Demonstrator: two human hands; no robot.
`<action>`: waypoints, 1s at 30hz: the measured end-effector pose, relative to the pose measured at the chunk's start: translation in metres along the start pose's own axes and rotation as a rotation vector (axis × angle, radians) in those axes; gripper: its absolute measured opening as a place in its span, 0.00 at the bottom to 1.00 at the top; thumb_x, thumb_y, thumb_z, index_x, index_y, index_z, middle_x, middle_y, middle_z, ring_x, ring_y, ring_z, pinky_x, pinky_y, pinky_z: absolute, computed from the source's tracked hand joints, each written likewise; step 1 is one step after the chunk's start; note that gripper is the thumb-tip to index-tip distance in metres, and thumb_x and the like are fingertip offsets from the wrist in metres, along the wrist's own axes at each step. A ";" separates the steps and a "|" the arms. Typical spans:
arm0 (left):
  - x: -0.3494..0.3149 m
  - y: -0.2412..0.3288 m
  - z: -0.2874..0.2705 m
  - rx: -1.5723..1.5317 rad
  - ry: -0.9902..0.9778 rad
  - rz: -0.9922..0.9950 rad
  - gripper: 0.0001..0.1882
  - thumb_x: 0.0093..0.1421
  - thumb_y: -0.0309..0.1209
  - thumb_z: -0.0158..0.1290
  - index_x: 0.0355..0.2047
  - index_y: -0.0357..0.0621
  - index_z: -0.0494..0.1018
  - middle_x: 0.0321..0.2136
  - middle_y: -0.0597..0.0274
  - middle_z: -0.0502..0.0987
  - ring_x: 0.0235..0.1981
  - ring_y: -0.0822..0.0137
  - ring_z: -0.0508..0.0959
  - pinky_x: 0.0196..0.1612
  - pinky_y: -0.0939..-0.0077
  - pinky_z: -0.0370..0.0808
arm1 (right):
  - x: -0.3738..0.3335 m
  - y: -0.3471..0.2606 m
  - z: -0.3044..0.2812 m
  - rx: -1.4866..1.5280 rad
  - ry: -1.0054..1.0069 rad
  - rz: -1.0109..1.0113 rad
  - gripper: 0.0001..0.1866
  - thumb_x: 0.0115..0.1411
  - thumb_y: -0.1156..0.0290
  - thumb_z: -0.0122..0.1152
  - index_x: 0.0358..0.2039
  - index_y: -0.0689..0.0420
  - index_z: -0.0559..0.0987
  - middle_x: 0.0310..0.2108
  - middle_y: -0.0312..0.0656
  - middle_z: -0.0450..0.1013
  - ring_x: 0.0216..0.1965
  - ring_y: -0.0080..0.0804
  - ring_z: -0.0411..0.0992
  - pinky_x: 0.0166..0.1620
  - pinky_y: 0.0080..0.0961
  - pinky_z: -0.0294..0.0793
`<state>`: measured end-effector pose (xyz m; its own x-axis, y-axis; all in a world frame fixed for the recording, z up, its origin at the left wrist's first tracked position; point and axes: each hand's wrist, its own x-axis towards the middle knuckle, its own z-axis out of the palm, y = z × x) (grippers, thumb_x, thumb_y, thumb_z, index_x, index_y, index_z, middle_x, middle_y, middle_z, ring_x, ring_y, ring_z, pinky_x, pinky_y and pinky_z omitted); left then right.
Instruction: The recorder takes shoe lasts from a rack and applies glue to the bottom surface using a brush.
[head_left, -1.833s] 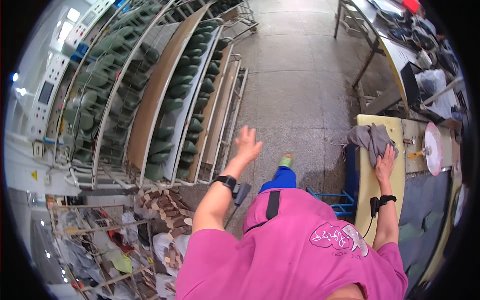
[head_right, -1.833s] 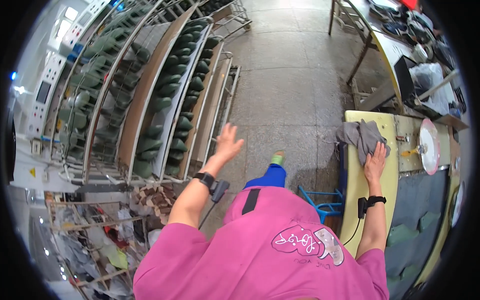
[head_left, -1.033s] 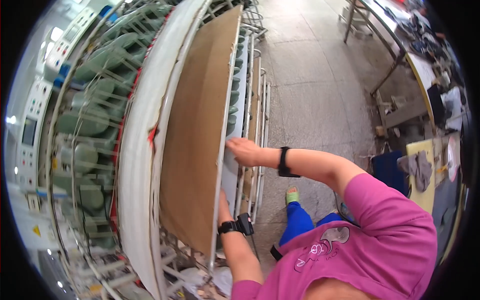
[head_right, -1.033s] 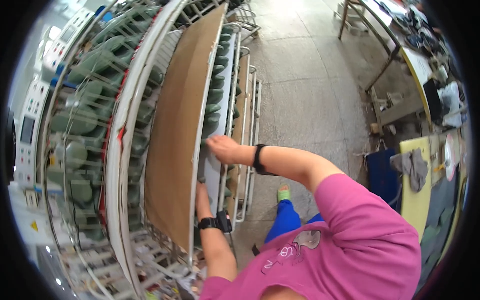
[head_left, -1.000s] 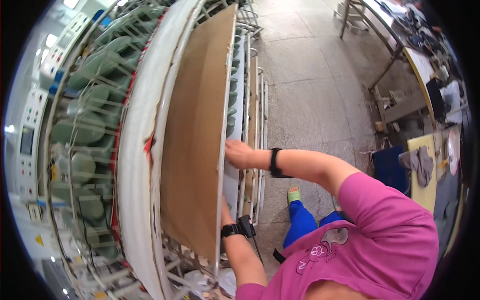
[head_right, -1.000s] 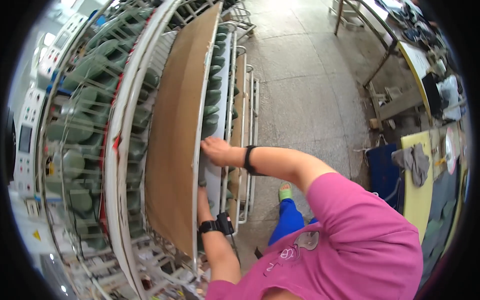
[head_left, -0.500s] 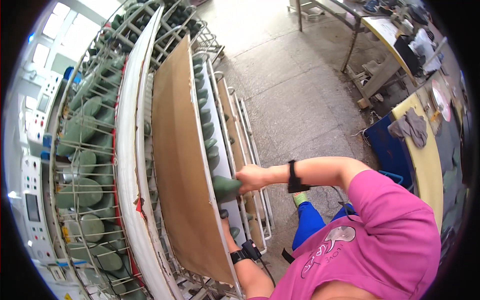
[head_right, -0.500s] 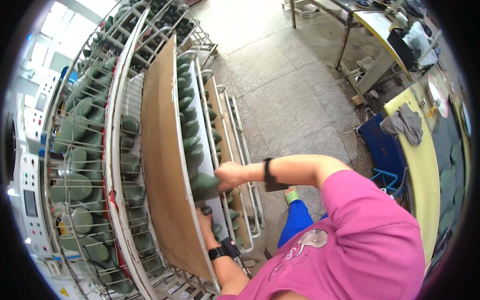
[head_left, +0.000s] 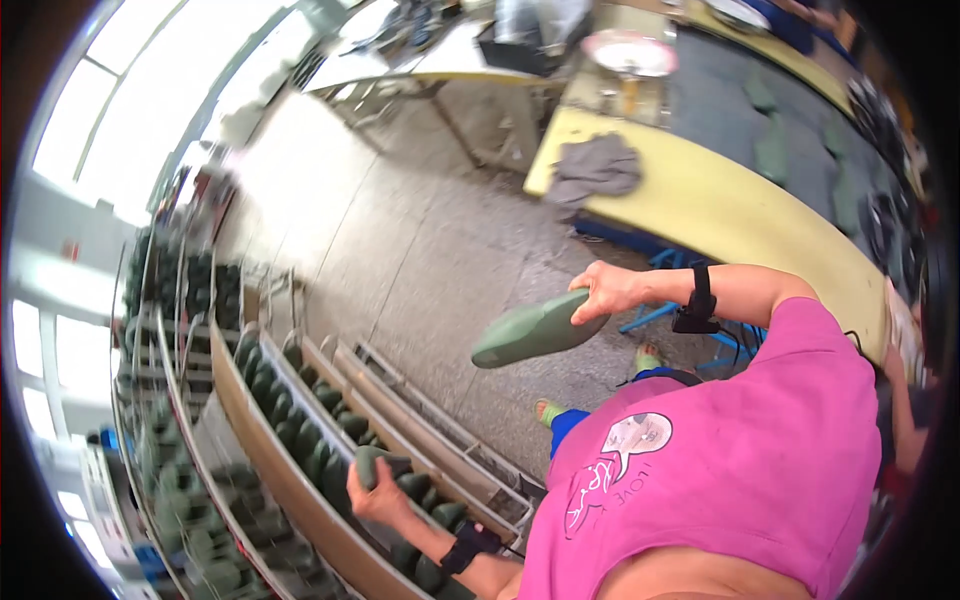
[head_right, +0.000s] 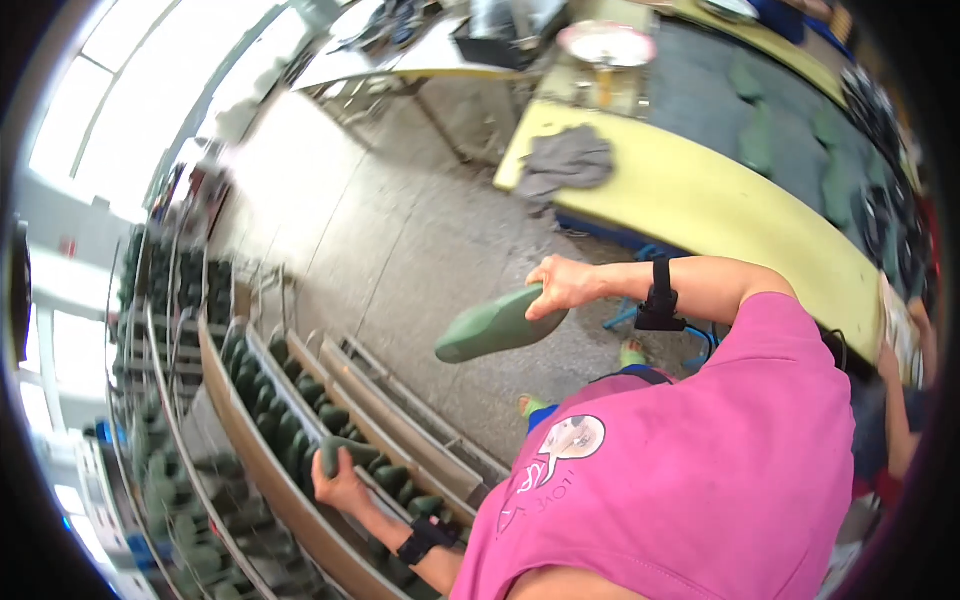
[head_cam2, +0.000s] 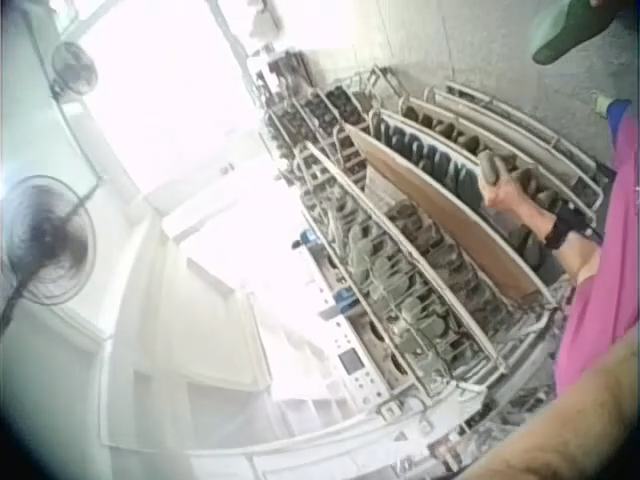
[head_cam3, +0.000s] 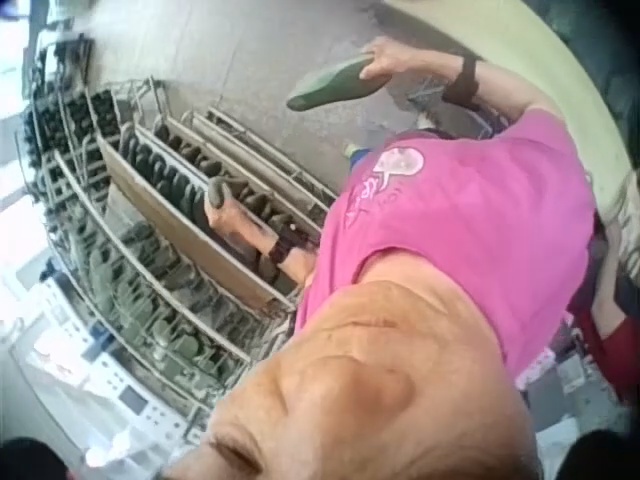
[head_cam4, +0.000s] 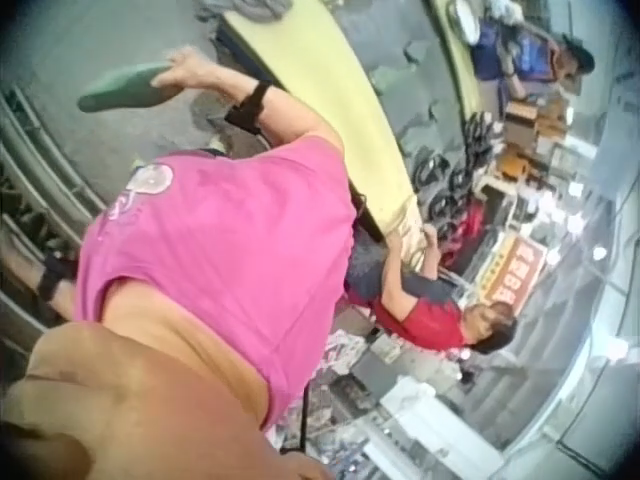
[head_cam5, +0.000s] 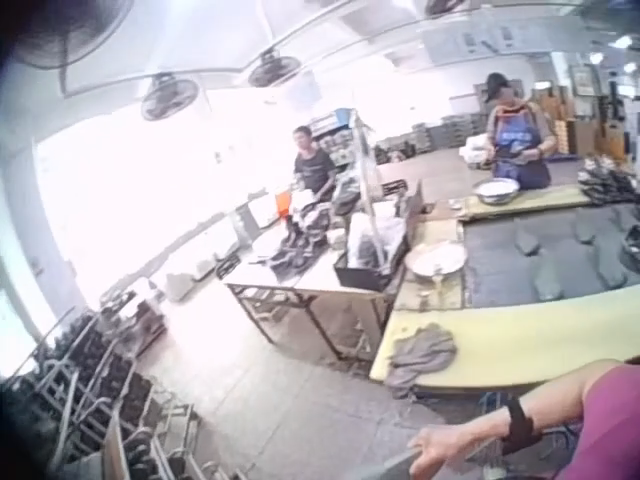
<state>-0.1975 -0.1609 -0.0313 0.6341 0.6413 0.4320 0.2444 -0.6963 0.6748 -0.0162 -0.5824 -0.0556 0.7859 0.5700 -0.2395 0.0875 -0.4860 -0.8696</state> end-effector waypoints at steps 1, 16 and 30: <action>0.002 0.033 0.007 -0.214 -0.007 -0.084 0.15 0.47 0.24 0.58 0.37 0.32 0.73 0.31 0.59 0.77 0.29 0.68 0.76 0.37 0.74 0.74 | -0.025 0.008 -0.021 0.086 0.066 0.023 0.21 0.42 0.60 0.65 0.30 0.65 0.76 0.20 0.46 0.73 0.23 0.27 0.71 0.28 0.26 0.70; -0.051 0.320 0.328 -1.282 -0.877 -0.410 0.16 0.54 0.38 0.54 0.34 0.37 0.72 0.29 0.59 0.76 0.30 0.66 0.76 0.36 0.72 0.74 | -0.305 0.246 -0.160 -0.816 0.825 -0.049 0.27 0.42 0.71 0.64 0.45 0.63 0.68 0.38 0.51 0.71 0.39 0.45 0.71 0.40 0.33 0.72; -0.157 0.470 0.540 -0.649 -1.719 -0.064 0.30 0.47 0.40 0.60 0.44 0.30 0.67 0.37 0.51 0.73 0.37 0.61 0.75 0.42 0.71 0.71 | -0.343 0.233 -0.100 -0.561 0.906 0.299 0.28 0.44 0.76 0.58 0.50 0.59 0.67 0.53 0.50 0.61 0.56 0.47 0.57 0.58 0.40 0.56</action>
<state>0.2140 -0.7627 -0.1049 0.6990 -0.6312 -0.3361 0.2717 -0.2003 0.9413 -0.2042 -0.9570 -0.1331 0.9588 -0.2050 0.1965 -0.0959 -0.8850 -0.4556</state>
